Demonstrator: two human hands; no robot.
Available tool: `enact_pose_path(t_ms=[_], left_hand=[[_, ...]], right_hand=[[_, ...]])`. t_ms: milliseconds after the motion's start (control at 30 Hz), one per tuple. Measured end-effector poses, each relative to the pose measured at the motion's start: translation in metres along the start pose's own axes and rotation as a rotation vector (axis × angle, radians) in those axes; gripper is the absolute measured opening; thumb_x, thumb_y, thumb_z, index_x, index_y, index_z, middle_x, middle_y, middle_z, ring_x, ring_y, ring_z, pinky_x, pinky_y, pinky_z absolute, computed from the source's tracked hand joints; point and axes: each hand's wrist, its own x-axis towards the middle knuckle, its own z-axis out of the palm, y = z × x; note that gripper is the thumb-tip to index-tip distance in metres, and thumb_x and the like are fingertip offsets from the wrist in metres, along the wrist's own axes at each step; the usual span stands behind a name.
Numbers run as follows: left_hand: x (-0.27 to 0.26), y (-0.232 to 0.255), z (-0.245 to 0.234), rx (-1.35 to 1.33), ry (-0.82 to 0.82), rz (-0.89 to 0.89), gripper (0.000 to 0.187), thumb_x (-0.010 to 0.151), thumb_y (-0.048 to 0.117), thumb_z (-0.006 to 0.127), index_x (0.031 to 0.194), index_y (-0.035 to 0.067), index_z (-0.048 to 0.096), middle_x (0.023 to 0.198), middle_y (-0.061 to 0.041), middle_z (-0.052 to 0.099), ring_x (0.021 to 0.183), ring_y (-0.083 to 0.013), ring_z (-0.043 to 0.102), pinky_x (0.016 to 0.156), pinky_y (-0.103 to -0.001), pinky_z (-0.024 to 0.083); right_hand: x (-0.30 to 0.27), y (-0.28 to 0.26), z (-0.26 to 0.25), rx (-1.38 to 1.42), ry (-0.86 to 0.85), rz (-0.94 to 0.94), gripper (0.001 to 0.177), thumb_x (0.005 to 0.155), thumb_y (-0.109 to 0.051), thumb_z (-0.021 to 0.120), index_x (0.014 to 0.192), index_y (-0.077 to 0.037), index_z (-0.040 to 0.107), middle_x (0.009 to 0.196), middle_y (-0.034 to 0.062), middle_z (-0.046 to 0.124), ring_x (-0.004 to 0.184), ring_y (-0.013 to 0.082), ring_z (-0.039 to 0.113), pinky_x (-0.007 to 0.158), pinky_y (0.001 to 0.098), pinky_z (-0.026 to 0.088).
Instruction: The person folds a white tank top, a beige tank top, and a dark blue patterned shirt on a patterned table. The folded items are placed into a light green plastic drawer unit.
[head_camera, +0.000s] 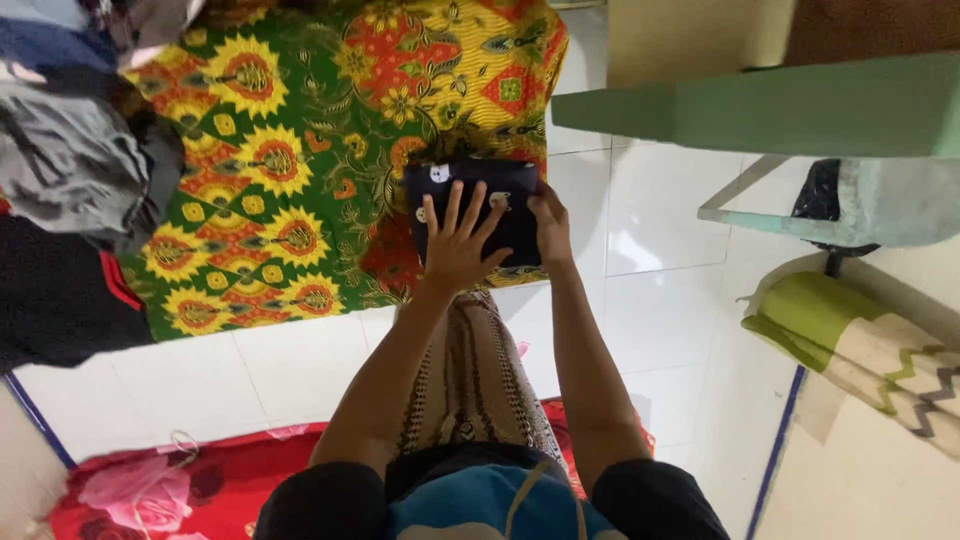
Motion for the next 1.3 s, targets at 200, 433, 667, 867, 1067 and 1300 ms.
enact_pose_path(t_ms=[200,433,667,867,1067,1300], left_hand=[[0.033,-0.049,-0.016,-0.054,0.217,-0.234,0.075,0.103,0.070,0.034,0.160,0.021,0.035,0.167,-0.010,0.032,0.158,-0.0322,0.018,0.123,-0.069,-0.006],[0.027,-0.071,-0.040,-0.086,-0.046,-0.181,0.068,0.106,0.063,0.037,0.156,0.017,0.042,0.155,-0.007,0.049,0.154,-0.0300,0.033,0.128,-0.070,0.001],[0.044,-0.073,-0.033,0.145,0.083,0.067,0.068,0.109,0.064,0.040,0.162,0.021,0.035,0.164,-0.011,0.037,0.155,-0.0354,0.029,0.125,-0.070,0.004],[0.060,-0.068,-0.029,0.165,-0.370,0.020,0.079,0.105,0.069,0.039,0.168,0.025,0.019,0.171,-0.009,0.027,0.156,-0.0341,0.025,0.125,-0.068,0.008],[0.087,-0.072,-0.054,0.083,-0.409,-0.042,0.099,0.091,0.081,0.048,0.158,0.010,0.036,0.151,-0.020,0.047,0.138,-0.0403,0.042,0.117,-0.061,0.025],[0.073,-0.083,-0.026,-0.231,-0.402,-0.124,0.080,0.092,0.067,0.064,0.131,-0.003,0.064,0.125,-0.029,0.063,0.112,-0.0462,0.060,0.094,-0.053,0.048]], right_hand=[[-0.093,-0.117,0.075,-0.469,0.168,0.036,0.054,0.086,-0.023,0.079,0.132,0.000,0.060,0.107,0.0096,0.073,0.094,0.0194,0.069,0.083,0.0320,0.055],[-0.085,-0.051,0.069,0.295,-0.055,0.046,0.046,0.091,-0.010,0.073,0.134,0.001,0.060,0.118,0.0060,0.071,0.105,0.0164,0.067,0.093,0.0316,0.055],[-0.069,-0.071,0.063,-0.096,-0.005,-0.031,0.049,0.095,-0.022,0.073,0.133,0.005,0.060,0.116,0.0109,0.072,0.102,0.0191,0.069,0.091,0.0346,0.057],[-0.097,-0.062,0.078,-0.521,0.362,-0.060,0.064,0.095,-0.040,0.074,0.146,-0.008,0.052,0.131,0.0143,0.066,0.117,0.0256,0.065,0.099,0.0414,0.054],[-0.139,0.010,0.128,0.327,0.492,0.203,0.096,0.088,-0.051,0.072,0.163,-0.019,0.021,0.161,0.0054,0.032,0.142,0.0263,0.043,0.106,0.0486,0.044],[-0.120,-0.054,0.143,0.537,0.586,0.471,0.094,0.080,-0.049,0.080,0.154,-0.016,0.034,0.142,0.0062,0.050,0.125,0.0253,0.052,0.097,0.0484,0.052]])
